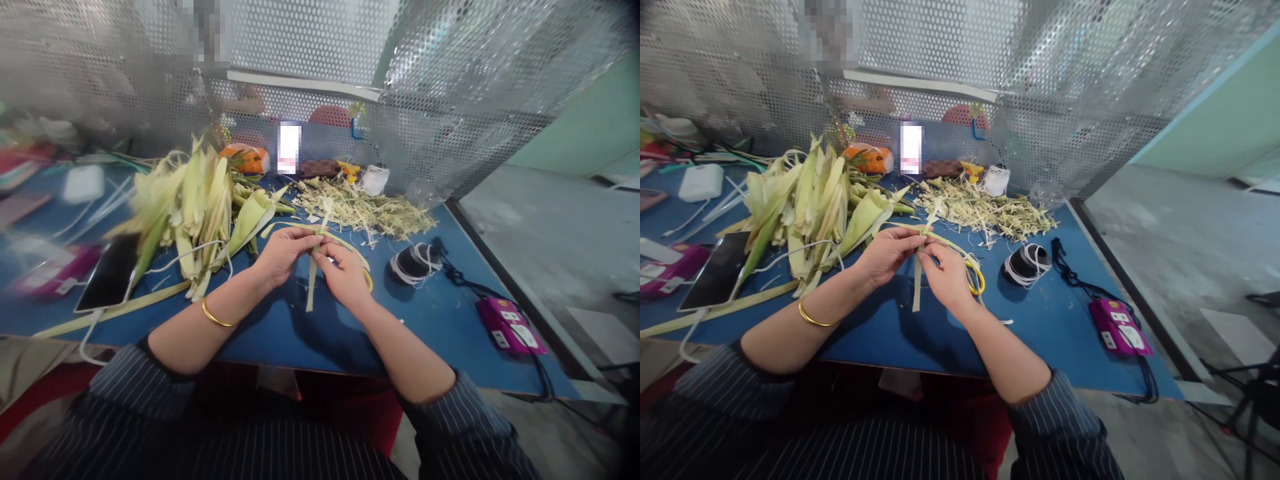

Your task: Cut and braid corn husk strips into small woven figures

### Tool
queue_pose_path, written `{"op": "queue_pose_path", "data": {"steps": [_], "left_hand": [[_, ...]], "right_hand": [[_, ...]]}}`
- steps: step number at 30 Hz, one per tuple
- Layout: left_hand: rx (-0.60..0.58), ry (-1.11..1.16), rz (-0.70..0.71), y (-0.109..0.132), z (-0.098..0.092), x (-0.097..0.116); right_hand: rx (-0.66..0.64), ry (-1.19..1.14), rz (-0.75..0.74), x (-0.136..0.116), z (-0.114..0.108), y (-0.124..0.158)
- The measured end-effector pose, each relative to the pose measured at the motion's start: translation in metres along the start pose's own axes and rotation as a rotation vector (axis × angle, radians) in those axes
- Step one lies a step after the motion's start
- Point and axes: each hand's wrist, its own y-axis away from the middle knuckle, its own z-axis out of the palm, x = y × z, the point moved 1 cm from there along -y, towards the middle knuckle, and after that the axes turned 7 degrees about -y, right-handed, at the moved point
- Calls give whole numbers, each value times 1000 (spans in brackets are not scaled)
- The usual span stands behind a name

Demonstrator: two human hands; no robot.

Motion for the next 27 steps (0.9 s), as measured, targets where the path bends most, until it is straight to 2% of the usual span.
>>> {"op": "queue_pose_path", "data": {"steps": [10,14,16,18,20,21,25,27], "left_hand": [[47,3,36,-3,-4,0],[41,-14,21,-3,-5,2],[46,-16,-1,-3,-5,5],[48,-20,-18,-2,-5,7],[34,-29,-29,-2,-5,9],[17,-38,-31,-1,-5,9],[-40,-91,25,0,-4,6],[-38,-139,58,0,-5,4]], "right_hand": [[-125,-30,-102,-11,-4,-2],[-129,73,-92,-12,-4,2],[-59,182,-125,-13,-7,5],[102,272,-193,-13,-12,5],[249,293,-228,-11,-17,2],[263,263,-209,-9,-19,0],[-21,-99,34,-2,-17,-10],[-50,-178,109,-2,-16,-10]]}}
